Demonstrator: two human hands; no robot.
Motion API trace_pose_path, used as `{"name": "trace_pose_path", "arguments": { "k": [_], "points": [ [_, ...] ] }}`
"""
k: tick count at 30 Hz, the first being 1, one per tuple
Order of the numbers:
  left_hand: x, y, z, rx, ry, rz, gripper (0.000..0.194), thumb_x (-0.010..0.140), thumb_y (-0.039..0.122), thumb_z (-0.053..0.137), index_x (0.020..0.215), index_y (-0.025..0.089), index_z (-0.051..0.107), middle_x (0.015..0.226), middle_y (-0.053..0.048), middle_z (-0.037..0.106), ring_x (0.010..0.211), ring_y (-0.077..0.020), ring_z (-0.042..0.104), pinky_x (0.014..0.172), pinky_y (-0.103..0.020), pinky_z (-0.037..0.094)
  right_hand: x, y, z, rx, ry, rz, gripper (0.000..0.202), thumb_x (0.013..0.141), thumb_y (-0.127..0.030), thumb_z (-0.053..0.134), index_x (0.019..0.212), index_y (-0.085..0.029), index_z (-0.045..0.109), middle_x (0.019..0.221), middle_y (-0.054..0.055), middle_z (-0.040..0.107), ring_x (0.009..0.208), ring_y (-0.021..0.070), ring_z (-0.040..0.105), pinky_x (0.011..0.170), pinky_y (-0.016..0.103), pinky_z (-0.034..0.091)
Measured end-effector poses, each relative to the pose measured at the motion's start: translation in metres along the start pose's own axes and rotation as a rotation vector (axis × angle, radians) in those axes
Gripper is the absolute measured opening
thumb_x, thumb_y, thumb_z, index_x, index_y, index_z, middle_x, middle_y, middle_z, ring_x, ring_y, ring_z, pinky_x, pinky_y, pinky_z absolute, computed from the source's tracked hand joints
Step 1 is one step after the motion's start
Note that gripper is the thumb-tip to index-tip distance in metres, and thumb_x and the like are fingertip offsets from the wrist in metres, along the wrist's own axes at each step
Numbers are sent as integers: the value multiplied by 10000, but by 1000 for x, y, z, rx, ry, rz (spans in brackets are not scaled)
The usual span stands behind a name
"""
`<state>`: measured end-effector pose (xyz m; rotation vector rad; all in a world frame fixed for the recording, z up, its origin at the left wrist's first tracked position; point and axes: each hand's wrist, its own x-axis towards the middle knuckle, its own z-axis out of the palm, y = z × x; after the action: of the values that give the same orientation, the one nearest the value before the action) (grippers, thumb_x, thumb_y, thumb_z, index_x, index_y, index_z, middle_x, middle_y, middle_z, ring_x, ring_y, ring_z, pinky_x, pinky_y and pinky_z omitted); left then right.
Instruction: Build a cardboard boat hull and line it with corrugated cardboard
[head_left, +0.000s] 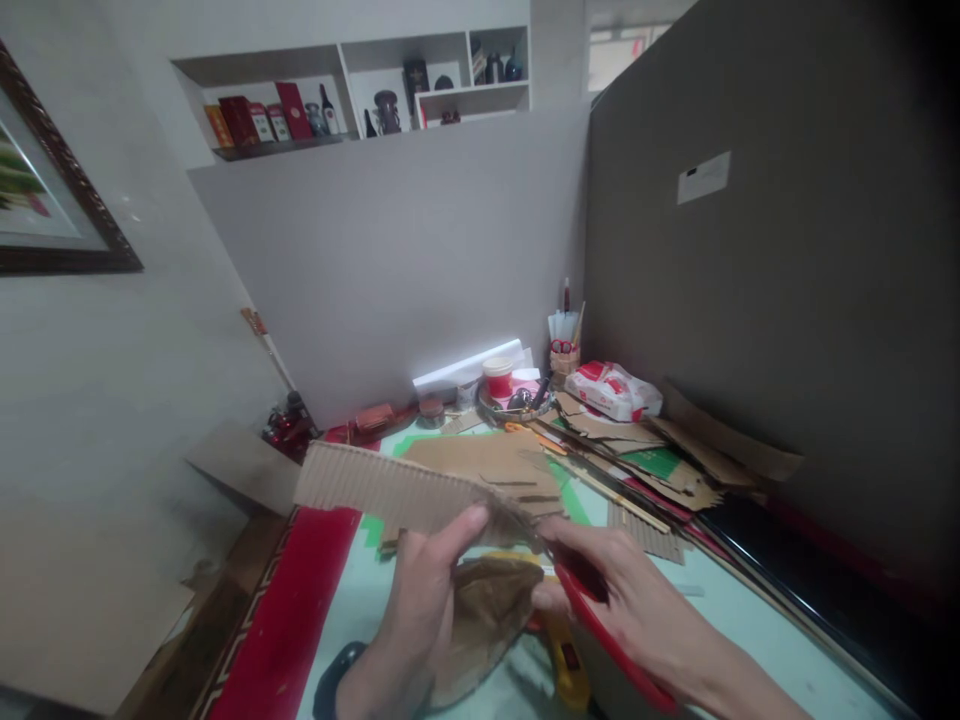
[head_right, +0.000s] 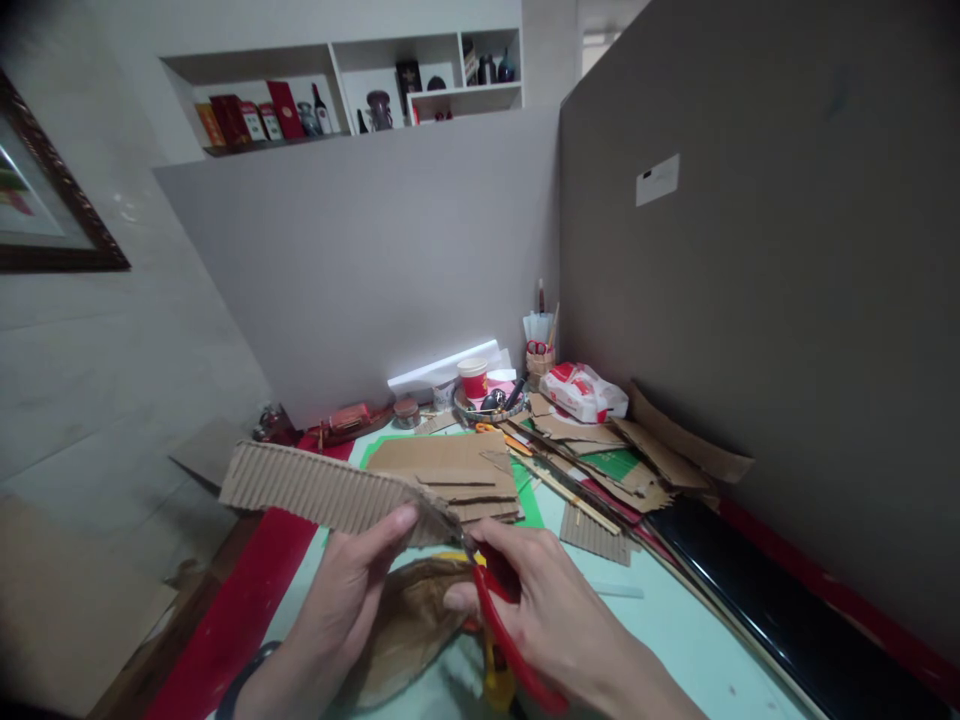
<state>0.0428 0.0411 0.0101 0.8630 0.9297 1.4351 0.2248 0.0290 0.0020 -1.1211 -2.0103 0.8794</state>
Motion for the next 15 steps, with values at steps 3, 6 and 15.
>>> {"name": "trace_pose_path", "arguments": {
  "k": [3,6,15],
  "points": [
    [0,0,-1,-23,-9,-18,15,761,159,749,760,153,763,812,-25,763,851,-201,693,884,-330,527,-1,2,0,-59,2,8,263,914,-398,627,762,-205,532,675,-59,533,629,133,447,579,226,317],
    [0,1,-3,-44,-29,-36,14,742,133,760,734,142,755,754,-26,751,819,-200,696,869,-333,538,-3,3,-1,-112,-15,23,272,946,-405,579,769,-200,558,675,-48,532,631,138,443,604,233,332],
    [9,7,-6,-58,48,2,87,698,165,811,686,133,731,708,-7,730,716,-156,670,832,-301,537,-1,5,-1,-94,-23,18,306,923,-405,614,724,-210,487,643,-60,475,615,129,417,577,230,292]
  ]
}}
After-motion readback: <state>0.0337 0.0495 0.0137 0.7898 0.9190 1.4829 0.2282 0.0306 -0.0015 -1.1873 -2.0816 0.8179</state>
